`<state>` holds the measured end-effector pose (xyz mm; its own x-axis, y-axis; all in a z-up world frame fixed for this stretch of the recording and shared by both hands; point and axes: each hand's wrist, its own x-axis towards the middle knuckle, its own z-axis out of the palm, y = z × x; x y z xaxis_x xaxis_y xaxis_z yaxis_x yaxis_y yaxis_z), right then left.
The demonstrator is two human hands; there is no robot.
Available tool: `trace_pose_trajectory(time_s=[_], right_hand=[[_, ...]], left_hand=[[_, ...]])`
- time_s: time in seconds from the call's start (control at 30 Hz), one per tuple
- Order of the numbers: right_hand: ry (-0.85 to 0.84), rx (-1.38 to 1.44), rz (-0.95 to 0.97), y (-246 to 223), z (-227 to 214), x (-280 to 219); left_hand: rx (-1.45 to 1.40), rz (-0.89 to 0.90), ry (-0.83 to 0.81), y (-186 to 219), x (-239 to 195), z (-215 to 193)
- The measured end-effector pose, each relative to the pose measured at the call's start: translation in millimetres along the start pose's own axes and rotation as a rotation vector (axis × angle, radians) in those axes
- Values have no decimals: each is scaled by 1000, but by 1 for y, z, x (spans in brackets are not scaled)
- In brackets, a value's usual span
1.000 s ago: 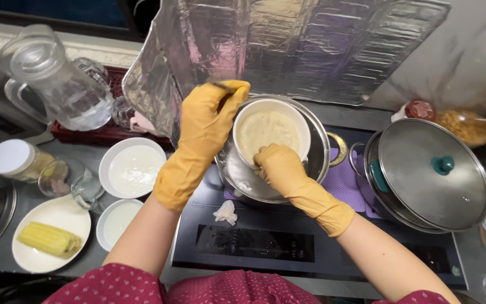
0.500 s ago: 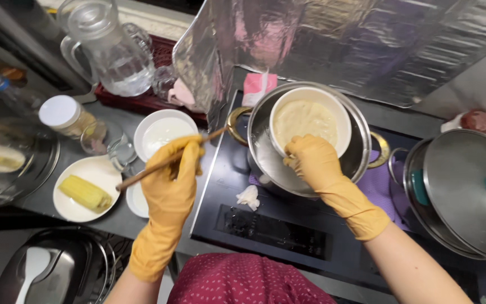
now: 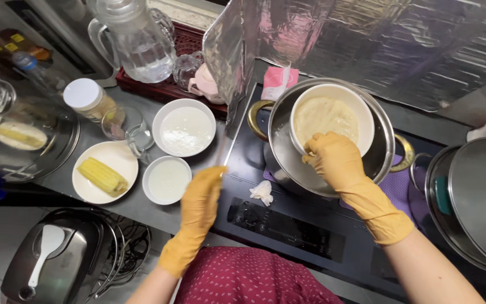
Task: The person prepares a dough mixture in a kitchen, stirring the contents of a bowl with a tool while the bowl is placed inside a larger pot on a stovetop, and then wiping the edges of a metal tray with a cloth.
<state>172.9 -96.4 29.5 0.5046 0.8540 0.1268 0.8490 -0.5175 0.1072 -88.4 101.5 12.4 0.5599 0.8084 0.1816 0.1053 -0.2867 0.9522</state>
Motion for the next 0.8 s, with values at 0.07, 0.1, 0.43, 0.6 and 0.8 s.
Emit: trace_pose_trajectory(time_s=[0.07,0.1,0.43,0.6,0.8], right_hand=[[-13,8,0,1,-1,1],[-12,8,-1,0,-3,1],[14,30,-3,-1,1,-1],[20,44,13,0,8,-1],[34,21,16,-1,11,-3]], left_hand=[[102,36,-113,-11,2,3],[254,92,-289,-19,4,6],[755,406,-483,-14,17,24],[446,696,-255,79,63,78],[822,928,4,59,124,198]])
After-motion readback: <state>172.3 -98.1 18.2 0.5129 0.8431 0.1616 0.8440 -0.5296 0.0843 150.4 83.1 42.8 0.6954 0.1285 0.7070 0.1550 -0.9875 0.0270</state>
